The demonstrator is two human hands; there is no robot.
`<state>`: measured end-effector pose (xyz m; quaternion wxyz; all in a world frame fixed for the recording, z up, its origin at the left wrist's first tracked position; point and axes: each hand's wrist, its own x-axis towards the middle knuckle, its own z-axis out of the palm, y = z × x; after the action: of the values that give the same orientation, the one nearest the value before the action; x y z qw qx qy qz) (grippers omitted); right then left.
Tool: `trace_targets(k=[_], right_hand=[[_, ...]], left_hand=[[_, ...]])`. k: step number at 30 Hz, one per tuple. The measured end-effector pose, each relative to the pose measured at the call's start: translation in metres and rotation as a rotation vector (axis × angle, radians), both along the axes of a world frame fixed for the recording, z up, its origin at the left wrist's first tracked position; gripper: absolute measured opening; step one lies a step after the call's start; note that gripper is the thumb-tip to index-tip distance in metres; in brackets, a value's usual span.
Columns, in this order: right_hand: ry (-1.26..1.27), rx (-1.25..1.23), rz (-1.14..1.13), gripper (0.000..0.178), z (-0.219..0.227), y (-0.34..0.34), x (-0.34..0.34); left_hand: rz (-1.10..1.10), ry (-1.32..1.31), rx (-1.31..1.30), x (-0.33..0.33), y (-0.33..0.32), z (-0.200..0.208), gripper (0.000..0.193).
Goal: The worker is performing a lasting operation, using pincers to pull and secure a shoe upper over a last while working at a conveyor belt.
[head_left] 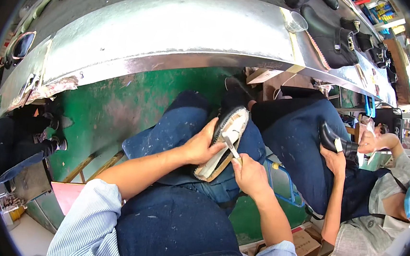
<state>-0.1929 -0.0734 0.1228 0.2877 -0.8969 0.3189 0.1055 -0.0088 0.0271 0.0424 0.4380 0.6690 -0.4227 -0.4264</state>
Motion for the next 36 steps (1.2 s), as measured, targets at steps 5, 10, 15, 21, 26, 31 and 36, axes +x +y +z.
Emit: trace_targets(k=[5, 10, 15, 21, 26, 31, 36], right_hand=[[-0.184, 0.050, -0.048, 0.034, -0.014, 0.009, -0.010], [-0.076, 0.114, -0.077, 0.036, -0.009, 0.009, -0.009], [-0.289, 0.134, -0.020, 0.033, -0.005, 0.042, -0.018], [-0.342, 0.472, -0.316, 0.037, -0.040, 0.050, -0.044], [-0.583, 0.905, -0.702, 0.055, -0.069, 0.063, -0.060], [-0.527, 0.957, -0.939, 0.062, -0.065, 0.055, -0.065], [-0.583, 1.044, -0.973, 0.058, -0.073, 0.049, -0.055]], left_hand=[[-0.014, 0.094, -0.011, -0.001, 0.004, -0.004, 0.093], [-0.287, 0.195, 0.111, 0.011, 0.056, -0.006, 0.102], [-0.189, 0.164, 0.037, -0.002, 0.051, -0.010, 0.099], [-0.147, 0.022, 0.122, 0.024, 0.010, -0.003, 0.084], [0.072, 0.673, 0.285, 0.054, -0.062, -0.013, 0.035], [0.084, 1.511, -0.354, 0.065, 0.017, 0.058, 0.081], [-0.260, 0.698, 0.104, 0.064, 0.051, 0.041, 0.109]])
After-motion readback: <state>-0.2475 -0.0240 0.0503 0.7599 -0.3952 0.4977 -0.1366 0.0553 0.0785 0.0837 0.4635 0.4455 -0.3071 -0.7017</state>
